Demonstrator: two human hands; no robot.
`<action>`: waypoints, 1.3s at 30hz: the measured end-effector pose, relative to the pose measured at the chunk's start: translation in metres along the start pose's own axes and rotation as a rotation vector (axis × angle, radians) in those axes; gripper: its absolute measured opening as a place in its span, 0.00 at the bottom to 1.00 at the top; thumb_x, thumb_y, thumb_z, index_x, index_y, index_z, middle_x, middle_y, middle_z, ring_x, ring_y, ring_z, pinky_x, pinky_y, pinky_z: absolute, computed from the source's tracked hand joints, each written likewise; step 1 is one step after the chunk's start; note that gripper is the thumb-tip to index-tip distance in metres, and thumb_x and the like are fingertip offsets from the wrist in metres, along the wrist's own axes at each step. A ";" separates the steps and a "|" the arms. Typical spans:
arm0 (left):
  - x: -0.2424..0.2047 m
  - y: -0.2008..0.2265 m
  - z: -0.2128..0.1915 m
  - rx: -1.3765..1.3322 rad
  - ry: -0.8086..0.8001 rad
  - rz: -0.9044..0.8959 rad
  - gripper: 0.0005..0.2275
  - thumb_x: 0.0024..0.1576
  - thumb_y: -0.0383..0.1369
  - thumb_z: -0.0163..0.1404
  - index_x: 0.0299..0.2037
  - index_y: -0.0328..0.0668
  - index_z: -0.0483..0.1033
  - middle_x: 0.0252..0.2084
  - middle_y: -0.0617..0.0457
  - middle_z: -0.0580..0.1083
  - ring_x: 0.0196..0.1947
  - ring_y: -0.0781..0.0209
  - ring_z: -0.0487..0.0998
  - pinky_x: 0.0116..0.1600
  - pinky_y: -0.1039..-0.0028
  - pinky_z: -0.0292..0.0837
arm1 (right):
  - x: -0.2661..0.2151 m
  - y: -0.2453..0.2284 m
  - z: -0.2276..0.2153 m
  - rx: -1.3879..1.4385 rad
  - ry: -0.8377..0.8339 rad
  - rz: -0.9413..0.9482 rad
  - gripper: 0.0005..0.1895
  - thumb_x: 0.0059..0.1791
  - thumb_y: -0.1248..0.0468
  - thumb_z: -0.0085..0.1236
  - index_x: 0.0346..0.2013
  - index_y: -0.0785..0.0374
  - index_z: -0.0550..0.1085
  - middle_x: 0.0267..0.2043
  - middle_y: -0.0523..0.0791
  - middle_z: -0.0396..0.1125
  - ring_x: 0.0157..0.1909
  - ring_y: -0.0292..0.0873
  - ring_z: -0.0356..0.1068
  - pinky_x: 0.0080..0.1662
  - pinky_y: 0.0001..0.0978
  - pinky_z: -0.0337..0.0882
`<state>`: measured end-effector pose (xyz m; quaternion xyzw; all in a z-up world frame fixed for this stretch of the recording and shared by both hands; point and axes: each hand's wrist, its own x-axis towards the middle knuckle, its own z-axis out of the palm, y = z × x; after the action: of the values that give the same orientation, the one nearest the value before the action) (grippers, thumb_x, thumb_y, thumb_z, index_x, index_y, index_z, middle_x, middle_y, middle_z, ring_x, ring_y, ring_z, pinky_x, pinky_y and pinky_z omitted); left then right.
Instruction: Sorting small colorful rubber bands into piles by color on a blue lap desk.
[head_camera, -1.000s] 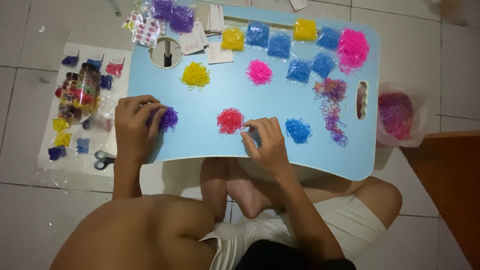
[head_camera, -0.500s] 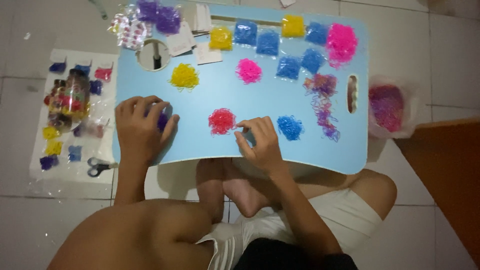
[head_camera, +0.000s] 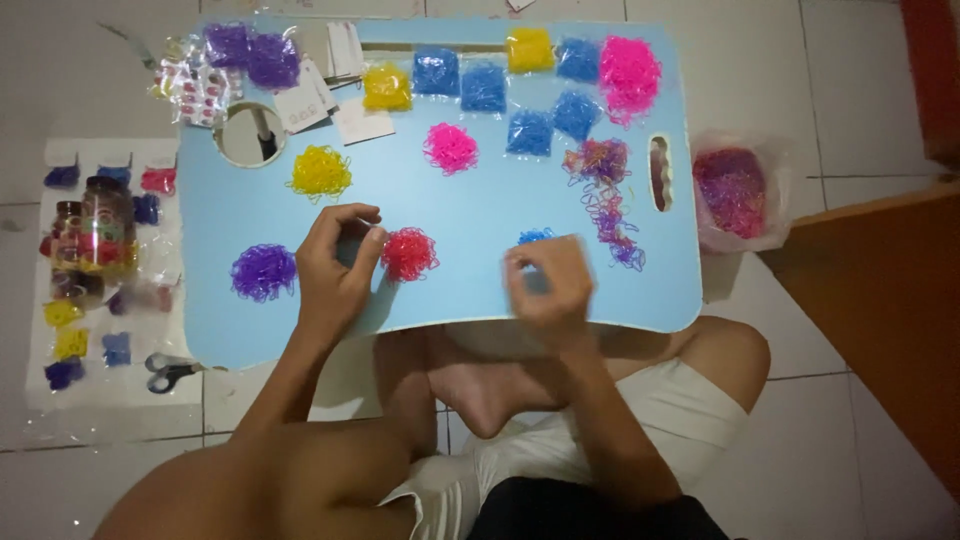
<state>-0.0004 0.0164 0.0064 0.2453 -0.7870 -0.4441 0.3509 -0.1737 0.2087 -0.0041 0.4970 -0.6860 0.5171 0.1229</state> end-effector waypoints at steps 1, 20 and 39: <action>0.000 0.001 0.000 0.000 -0.001 -0.003 0.07 0.67 0.30 0.52 0.50 0.37 0.76 0.42 0.43 0.77 0.42 0.44 0.81 0.49 0.56 0.76 | 0.009 0.005 -0.016 0.000 -0.002 0.003 0.04 0.50 0.70 0.62 0.36 0.57 0.80 0.32 0.44 0.72 0.34 0.45 0.68 0.44 0.36 0.70; 0.001 0.005 -0.002 0.064 -0.075 0.011 0.07 0.66 0.30 0.53 0.50 0.35 0.75 0.42 0.42 0.76 0.42 0.40 0.78 0.50 0.54 0.75 | 0.039 0.105 -0.099 -0.606 -0.386 0.366 0.03 0.58 0.66 0.61 0.42 0.63 0.79 0.38 0.49 0.70 0.41 0.50 0.72 0.47 0.41 0.73; -0.002 0.003 0.015 0.159 -0.095 0.654 0.02 0.60 0.28 0.60 0.40 0.46 0.83 0.40 0.55 0.81 0.36 0.52 0.76 0.49 0.64 0.72 | 0.004 -0.011 0.039 0.186 -0.277 0.048 0.09 0.50 0.67 0.66 0.44 0.57 0.78 0.36 0.40 0.74 0.32 0.39 0.69 0.39 0.30 0.74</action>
<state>-0.0110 0.0270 0.0032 -0.0144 -0.8718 -0.2561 0.4174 -0.1532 0.1744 -0.0120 0.5561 -0.6574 0.5076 -0.0316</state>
